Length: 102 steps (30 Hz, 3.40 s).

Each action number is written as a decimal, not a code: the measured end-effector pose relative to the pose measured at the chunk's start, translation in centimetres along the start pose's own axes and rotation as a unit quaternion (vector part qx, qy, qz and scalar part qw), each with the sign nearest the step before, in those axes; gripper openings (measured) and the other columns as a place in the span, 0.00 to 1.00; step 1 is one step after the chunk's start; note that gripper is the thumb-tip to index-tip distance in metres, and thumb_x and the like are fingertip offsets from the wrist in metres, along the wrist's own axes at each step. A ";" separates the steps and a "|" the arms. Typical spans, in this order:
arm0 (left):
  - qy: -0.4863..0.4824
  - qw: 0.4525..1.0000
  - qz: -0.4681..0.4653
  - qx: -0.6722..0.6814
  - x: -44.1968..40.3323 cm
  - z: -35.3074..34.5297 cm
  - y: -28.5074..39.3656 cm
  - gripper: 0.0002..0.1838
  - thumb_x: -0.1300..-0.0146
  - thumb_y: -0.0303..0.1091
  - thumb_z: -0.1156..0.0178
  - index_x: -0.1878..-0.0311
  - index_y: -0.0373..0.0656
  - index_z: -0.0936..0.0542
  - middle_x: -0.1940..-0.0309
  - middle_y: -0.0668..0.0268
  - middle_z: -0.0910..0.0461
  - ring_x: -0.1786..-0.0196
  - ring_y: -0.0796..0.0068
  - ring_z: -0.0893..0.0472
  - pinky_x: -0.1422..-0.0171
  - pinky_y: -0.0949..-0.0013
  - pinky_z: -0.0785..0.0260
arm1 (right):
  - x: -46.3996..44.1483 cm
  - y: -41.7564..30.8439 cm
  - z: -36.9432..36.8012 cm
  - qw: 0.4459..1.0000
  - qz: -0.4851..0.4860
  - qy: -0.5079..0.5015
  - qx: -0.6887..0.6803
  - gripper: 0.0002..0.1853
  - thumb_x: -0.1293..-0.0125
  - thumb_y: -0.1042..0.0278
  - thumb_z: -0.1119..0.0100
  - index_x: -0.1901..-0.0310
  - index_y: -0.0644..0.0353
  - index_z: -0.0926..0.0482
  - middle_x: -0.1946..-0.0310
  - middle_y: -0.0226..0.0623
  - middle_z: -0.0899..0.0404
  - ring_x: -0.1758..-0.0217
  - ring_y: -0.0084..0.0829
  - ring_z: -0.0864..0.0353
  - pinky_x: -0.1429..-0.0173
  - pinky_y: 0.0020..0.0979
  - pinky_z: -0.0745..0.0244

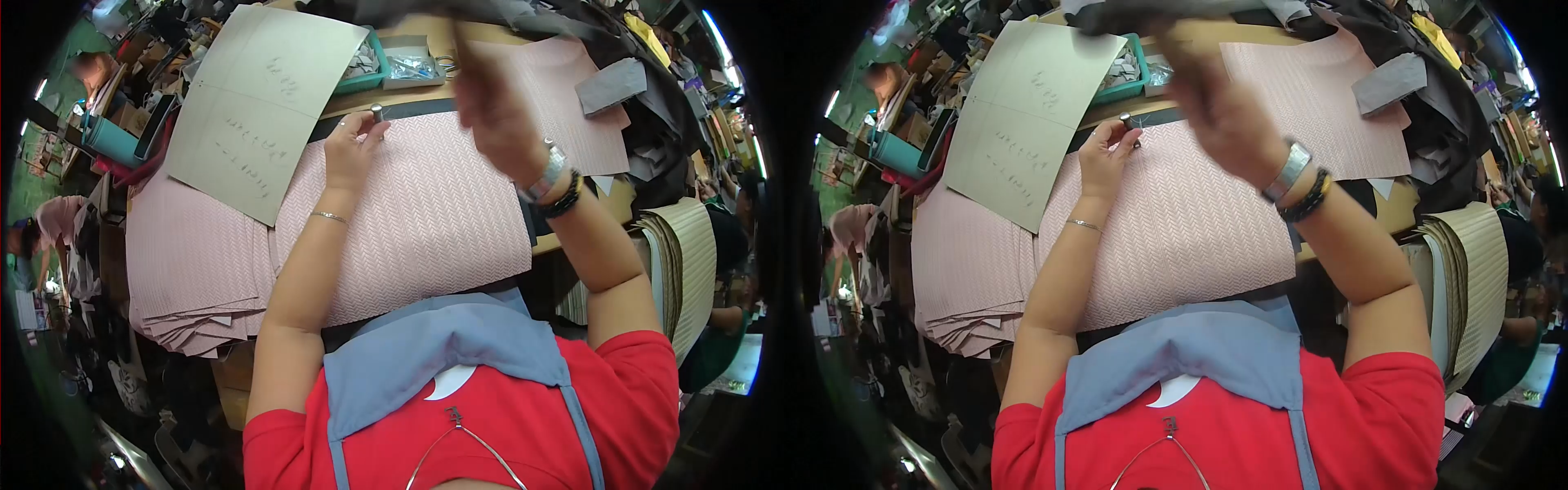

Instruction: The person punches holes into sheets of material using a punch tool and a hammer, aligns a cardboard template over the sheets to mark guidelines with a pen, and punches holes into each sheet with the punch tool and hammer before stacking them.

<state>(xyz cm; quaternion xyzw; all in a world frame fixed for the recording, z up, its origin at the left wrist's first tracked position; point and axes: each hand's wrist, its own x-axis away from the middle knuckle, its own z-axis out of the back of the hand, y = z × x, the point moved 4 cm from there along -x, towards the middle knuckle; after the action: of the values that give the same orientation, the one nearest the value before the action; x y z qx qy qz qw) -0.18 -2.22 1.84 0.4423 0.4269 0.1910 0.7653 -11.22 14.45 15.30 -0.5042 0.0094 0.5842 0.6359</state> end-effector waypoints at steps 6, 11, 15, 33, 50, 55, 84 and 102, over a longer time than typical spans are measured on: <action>-0.019 1.000 0.013 0.001 0.3 -0.1 0.6 0.10 0.37 0.30 0.37 0.59 0.35 0.24 0.69 0.60 0.19 0.68 0.72 0.17 0.63 0.71 0.24 | 3.7 2.6 0.6 0.964 -0.200 -0.150 0.089 0.20 0.30 0.61 0.46 0.43 0.64 0.32 0.62 0.50 0.21 0.61 0.39 0.20 0.54 0.33 0.27; 0.050 0.967 0.083 0.237 -0.1 0.3 -0.8 0.08 0.26 0.34 0.53 0.51 0.42 0.38 0.66 0.62 0.21 0.64 0.72 0.18 0.59 0.71 0.23 | 12.8 6.0 8.4 0.953 -0.222 0.035 0.202 0.21 0.32 0.62 0.43 0.41 0.59 0.30 0.58 0.52 0.20 0.55 0.47 0.18 0.51 0.36 0.26; 0.088 0.947 0.135 0.277 -1.1 3.3 1.5 0.10 0.23 0.39 0.61 0.49 0.45 0.43 0.64 0.62 0.25 0.63 0.67 0.17 0.57 0.68 0.22 | 21.3 9.2 14.4 0.855 -0.277 0.025 0.439 0.22 0.34 0.61 0.42 0.40 0.54 0.29 0.50 0.48 0.21 0.49 0.47 0.21 0.47 0.39 0.27; 0.249 0.900 0.336 0.125 8.2 23.9 -2.6 0.20 0.36 0.40 0.38 0.44 0.43 0.29 0.59 0.70 0.22 0.80 0.85 0.37 0.70 0.79 0.35 | 12.4 7.0 0.8 0.937 -0.263 -0.033 0.228 0.45 0.55 0.55 0.24 0.38 0.71 0.33 0.57 0.47 0.24 0.54 0.44 0.24 0.47 0.38 0.29; 0.354 0.718 0.406 0.442 5.6 24.6 -5.2 0.23 0.34 0.34 0.40 0.39 0.39 0.33 0.40 0.58 0.30 0.81 0.86 0.38 0.66 0.78 0.31 | 10.8 6.6 1.4 0.922 -0.338 -0.034 0.185 0.21 0.40 0.56 0.35 0.57 0.66 0.25 0.69 0.53 0.21 0.64 0.45 0.19 0.59 0.39 0.26; 0.139 0.748 0.371 0.532 4.2 23.8 -7.1 0.13 0.37 0.33 0.37 0.52 0.38 0.24 0.66 0.67 0.19 0.77 0.86 0.31 0.73 0.80 0.33 | 5.5 6.7 8.1 0.953 -0.211 0.064 0.208 0.20 0.35 0.52 0.41 0.56 0.64 0.25 0.68 0.56 0.22 0.62 0.56 0.21 0.59 0.44 0.27; 0.007 0.976 0.211 0.054 4.8 17.2 -1.4 0.20 0.38 0.44 0.36 0.51 0.37 0.21 0.71 0.73 0.20 0.71 0.84 0.28 0.64 0.75 0.34 | 16.7 11.8 10.7 0.863 -0.357 0.122 -0.336 0.21 0.30 0.69 0.45 0.38 0.63 0.34 0.44 0.36 0.25 0.45 0.26 0.25 0.40 0.27 0.30; 0.003 0.829 0.194 -0.525 5.3 20.3 0.4 0.29 0.52 0.52 0.30 0.52 0.41 0.22 0.51 0.58 0.25 0.51 0.56 0.21 0.50 0.58 0.26 | 13.0 13.8 8.4 0.824 -0.274 0.180 -0.462 0.24 0.28 0.68 0.49 0.33 0.61 0.39 0.41 0.37 0.28 0.40 0.31 0.26 0.38 0.33 0.30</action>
<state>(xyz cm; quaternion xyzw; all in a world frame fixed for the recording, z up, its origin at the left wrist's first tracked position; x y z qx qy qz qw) 19.52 -8.83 4.56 0.0473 0.1700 0.5318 0.8283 -22.34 26.82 2.91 -0.8173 -0.2857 0.2204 0.4492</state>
